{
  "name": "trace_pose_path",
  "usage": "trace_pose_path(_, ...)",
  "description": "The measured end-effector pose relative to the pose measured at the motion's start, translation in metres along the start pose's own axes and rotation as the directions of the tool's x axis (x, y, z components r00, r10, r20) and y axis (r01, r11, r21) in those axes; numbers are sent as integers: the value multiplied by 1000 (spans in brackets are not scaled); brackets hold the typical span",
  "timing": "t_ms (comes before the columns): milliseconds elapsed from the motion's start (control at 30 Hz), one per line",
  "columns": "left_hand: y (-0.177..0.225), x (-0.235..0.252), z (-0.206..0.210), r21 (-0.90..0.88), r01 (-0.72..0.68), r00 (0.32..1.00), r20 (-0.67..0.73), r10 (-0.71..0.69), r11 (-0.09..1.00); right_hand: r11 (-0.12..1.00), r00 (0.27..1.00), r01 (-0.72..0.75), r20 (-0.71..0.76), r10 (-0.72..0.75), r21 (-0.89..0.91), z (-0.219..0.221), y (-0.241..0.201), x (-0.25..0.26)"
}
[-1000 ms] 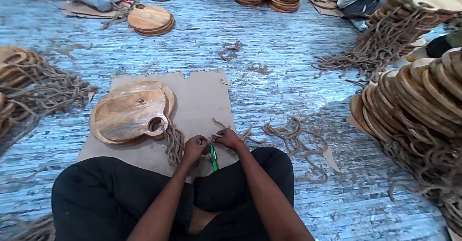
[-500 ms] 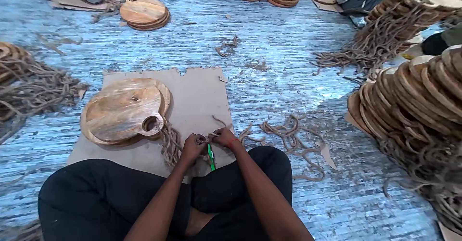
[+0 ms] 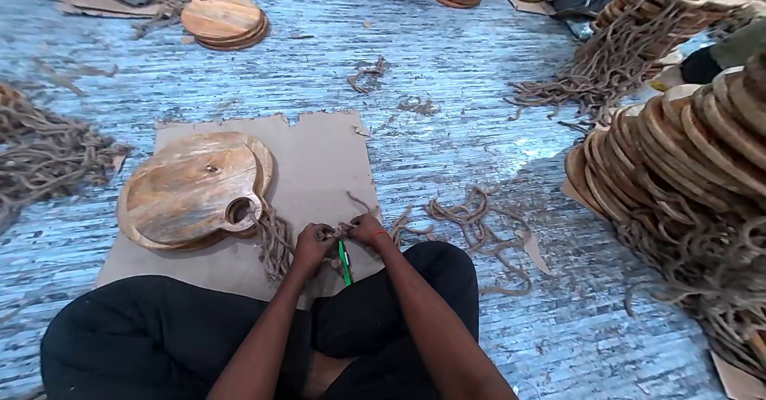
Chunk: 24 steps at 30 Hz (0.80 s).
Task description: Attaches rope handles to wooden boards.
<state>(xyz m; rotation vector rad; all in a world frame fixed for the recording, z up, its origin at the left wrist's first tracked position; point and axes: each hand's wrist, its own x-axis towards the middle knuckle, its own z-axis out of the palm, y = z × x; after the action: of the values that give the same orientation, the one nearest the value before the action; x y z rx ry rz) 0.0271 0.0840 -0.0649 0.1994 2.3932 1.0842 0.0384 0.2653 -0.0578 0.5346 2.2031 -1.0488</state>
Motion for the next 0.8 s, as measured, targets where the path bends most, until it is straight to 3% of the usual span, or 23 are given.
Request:
trace_pose_path(267, -2, 6, -3, 11, -18, 998, 60, 17, 1000, 991, 997, 61, 42, -66, 120, -2, 5, 5)
trace_pose_path(800, 6, 3, -4, 14, 86, 994, 69, -87, 996, 997, 997, -76, 23, 76, 2, 2, -4, 3)
